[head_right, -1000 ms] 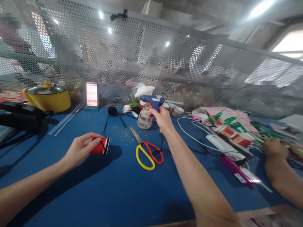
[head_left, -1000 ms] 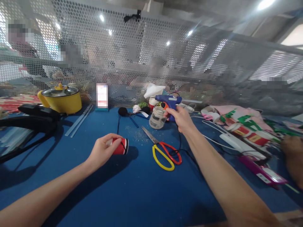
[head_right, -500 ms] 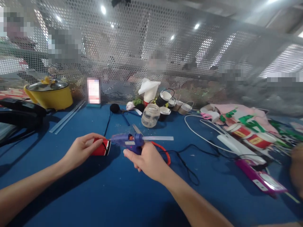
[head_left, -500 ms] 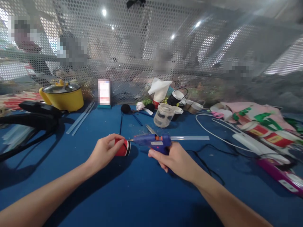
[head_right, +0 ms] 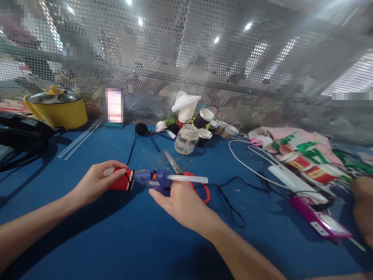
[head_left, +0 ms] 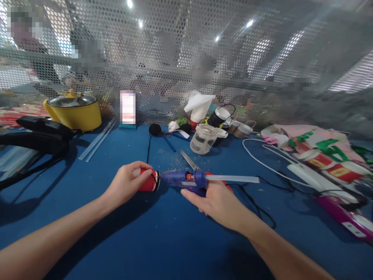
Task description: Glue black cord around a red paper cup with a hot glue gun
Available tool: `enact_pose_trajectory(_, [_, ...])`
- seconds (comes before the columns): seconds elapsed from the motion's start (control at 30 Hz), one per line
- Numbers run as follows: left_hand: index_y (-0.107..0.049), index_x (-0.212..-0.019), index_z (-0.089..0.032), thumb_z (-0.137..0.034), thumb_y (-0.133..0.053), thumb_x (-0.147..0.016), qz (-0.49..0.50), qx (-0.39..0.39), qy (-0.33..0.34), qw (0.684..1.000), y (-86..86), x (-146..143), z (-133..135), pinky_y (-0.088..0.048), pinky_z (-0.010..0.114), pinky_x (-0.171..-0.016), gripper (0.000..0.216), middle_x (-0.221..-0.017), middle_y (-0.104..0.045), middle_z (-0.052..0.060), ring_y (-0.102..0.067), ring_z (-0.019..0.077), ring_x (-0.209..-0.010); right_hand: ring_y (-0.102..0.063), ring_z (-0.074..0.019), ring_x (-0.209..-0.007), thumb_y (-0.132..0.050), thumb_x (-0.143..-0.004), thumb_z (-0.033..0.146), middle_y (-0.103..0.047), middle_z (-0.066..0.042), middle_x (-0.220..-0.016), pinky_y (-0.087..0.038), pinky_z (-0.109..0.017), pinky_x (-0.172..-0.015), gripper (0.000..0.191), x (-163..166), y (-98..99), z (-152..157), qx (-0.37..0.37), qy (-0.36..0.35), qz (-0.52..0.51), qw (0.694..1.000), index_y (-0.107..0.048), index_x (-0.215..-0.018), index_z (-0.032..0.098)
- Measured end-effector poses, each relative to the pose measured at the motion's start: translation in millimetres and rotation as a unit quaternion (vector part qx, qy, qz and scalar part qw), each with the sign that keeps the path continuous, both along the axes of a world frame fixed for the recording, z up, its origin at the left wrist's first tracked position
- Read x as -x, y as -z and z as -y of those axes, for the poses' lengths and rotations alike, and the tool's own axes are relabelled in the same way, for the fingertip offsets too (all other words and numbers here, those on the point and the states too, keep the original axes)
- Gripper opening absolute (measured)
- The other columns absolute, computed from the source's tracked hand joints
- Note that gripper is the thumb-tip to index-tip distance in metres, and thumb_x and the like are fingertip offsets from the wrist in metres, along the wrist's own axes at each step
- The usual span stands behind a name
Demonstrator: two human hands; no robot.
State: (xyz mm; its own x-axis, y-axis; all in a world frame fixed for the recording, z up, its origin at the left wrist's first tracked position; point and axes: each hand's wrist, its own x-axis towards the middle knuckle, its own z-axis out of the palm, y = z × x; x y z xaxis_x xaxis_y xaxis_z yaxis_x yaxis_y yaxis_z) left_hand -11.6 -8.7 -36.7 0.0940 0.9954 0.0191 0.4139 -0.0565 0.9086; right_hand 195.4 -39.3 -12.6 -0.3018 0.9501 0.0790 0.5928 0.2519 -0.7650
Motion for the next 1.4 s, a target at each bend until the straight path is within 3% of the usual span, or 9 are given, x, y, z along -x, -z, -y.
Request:
enact_pose_trajectory(0.2, [-0.064, -0.077, -0.017, -0.035, -0.057, -0.068, -0.013, -0.012, 0.003, 1.0, 3.0, 2.0, -2.8, -0.042, 0.023, -0.049, 0.022, -0.065, -0.066, 0.003, -0.057, 0.0158, -0.055, -0.054, -0.0186, -0.054, -0.051, -0.075, 0.034, -0.051, 0.001, -0.046, -0.039, -0.028, -0.051, 0.017, -2.0, 1.8, 3.5, -0.022, -0.012, 0.084, 0.996, -0.056, -0.064, 0.022])
enact_pose_trajectory(0.47, [-0.062, -0.083, -0.015, -0.04, -0.053, -0.07, -0.035, 0.007, 0.006, 0.999, 1.2, 1.8, -2.9, -0.043, 0.025, -0.052, 0.03, -0.068, -0.066, 0.004, -0.057, 0.0166, -0.058, -0.058, -0.0179, -0.065, -0.046, -0.078, 0.033, -0.063, -0.003, -0.072, -0.043, -0.026, -0.058, 0.021, -1.4, -1.9, 7.2, -0.029, 0.001, 0.161, 0.986, -0.062, -0.081, 0.019])
enact_pose_trajectory(0.87, [-0.062, -0.081, -0.014, -0.042, -0.052, -0.069, -0.039, 0.004, 0.005, 0.999, 0.2, 0.6, -2.2, -0.043, 0.023, -0.05, 0.032, -0.064, -0.066, 0.004, -0.057, 0.0159, -0.057, -0.059, -0.0187, -0.073, -0.046, -0.079, 0.032, -0.065, -0.004, -0.078, -0.043, -0.026, -0.063, 0.022, -1.5, -2.2, 7.4, -0.038, -0.006, 0.167, 0.985, -0.061, -0.083, 0.018])
enact_pose_trajectory(1.13, [-0.063, -0.08, -0.016, -0.04, -0.052, -0.07, -0.069, -0.03, 0.011, 0.997, 4.4, 0.1, -0.4, -0.046, 0.025, -0.057, 0.028, -0.071, -0.068, 0.004, -0.06, 0.0176, -0.063, -0.053, -0.015, -0.049, -0.047, -0.077, 0.034, -0.052, 0.002, -0.048, -0.04, -0.024, -0.051, 0.021, -0.5, -4.9, 7.5, -0.001, 0.022, 0.168, 0.986, -0.06, -0.078, 0.018])
enact_pose_trajectory(1.4, [-0.063, -0.08, -0.017, -0.038, -0.05, -0.073, -0.108, -0.069, 0.029, 0.991, 1.3, -0.8, 3.8, -0.046, 0.025, -0.058, 0.026, -0.073, -0.068, 0.004, -0.061, 0.0176, -0.065, -0.051, -0.014, -0.042, -0.048, -0.076, 0.034, -0.047, 0.004, -0.039, -0.039, -0.024, -0.048, 0.019, -1.5, -2.1, 3.3, 0.002, 0.03, 0.137, 0.99, -0.059, -0.073, 0.018])
